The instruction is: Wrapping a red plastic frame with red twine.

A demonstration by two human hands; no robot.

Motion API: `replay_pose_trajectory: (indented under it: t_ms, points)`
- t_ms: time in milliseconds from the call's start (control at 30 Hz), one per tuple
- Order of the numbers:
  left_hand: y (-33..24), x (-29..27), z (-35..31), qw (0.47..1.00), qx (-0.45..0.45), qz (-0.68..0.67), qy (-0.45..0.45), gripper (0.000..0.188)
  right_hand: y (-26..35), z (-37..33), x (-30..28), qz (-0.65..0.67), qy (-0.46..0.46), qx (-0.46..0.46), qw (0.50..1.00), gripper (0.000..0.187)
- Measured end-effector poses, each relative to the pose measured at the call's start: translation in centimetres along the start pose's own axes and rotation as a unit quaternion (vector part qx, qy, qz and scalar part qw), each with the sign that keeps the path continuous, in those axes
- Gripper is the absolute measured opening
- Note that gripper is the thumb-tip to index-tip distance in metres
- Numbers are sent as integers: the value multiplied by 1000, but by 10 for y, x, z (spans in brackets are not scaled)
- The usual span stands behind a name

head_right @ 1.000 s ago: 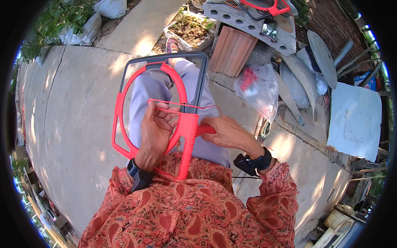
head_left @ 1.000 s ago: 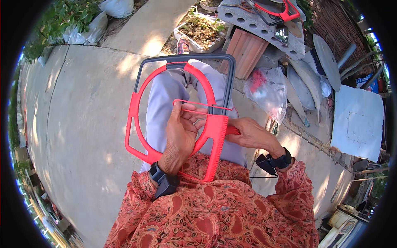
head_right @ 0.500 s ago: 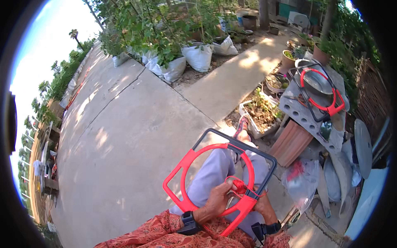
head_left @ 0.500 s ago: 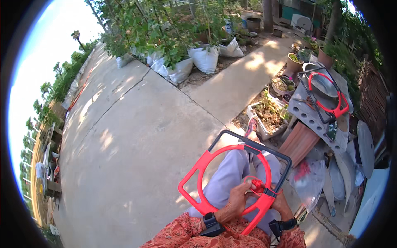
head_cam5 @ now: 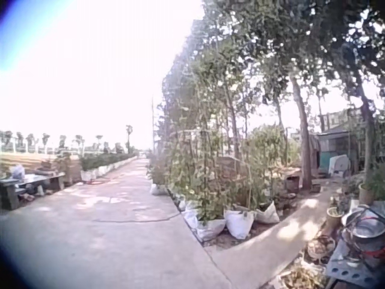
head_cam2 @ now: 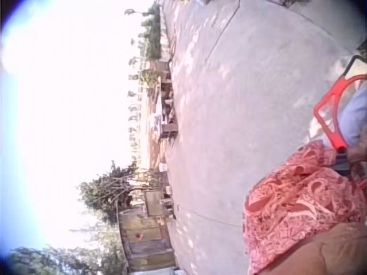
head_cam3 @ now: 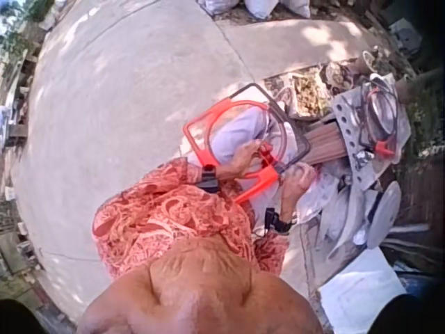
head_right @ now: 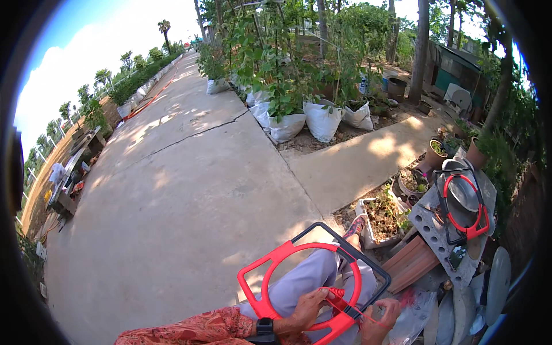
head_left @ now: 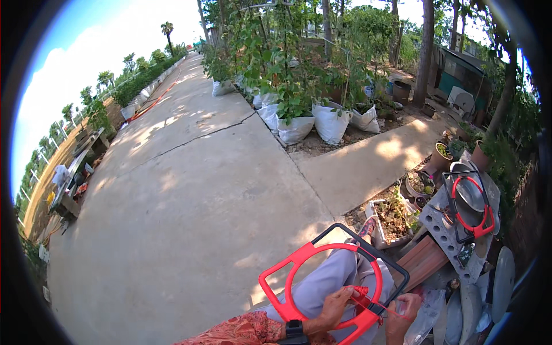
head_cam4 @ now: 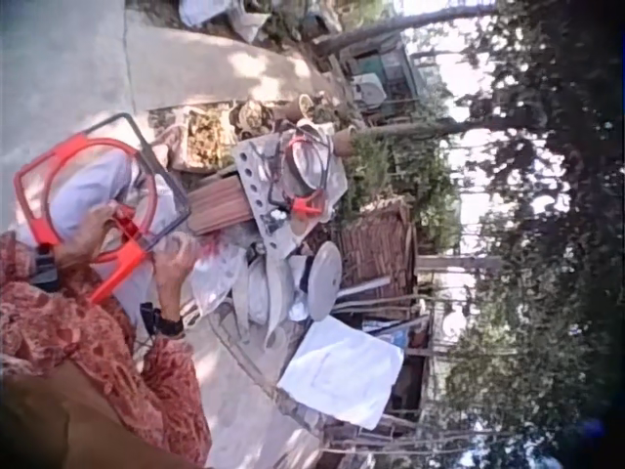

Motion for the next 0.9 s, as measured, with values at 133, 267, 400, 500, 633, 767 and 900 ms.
replay_pose_trajectory:
  t_ms: [133, 267, 400, 500, 633, 767, 900]
  points:
    - [-6, 14, -10, 1000, 9, -17, 15, 31, 46, 4, 23, -67, 155, -130, 977, 32]
    - [-9, 18, -22, 997, -10, 68, 47, 32, 51, 6, 32, -31, 244, -134, 960, 34]
    - [-3, 15, -24, 994, -18, 97, 50, 36, 43, 2, 34, -49, 246, -153, 956, 26]
    - [-26, 31, -22, 996, 30, 4, 85, 43, 15, -4, 39, 126, 204, -14, 971, 31]
    - [-23, 21, -6, 998, -24, -37, 39, 37, -12, -1, 43, 557, 100, 309, 764, 33]
    - [-24, 27, 0, 994, -47, -50, 86, 37, -42, -8, 22, 570, 107, 441, 685, 40]
    - [-19, 41, -3, 990, -64, -13, 126, 37, -69, -40, -33, 582, 216, 445, 646, 33]
Point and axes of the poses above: each hand's wrist, its own z-axis towards the middle knuckle, its own x-axis out of the palm, y = z × x, the point moved 7 cm from there along z, towards the middle knuckle, and after that the axes turned 1 degree about -z, right-handed, at the moved point
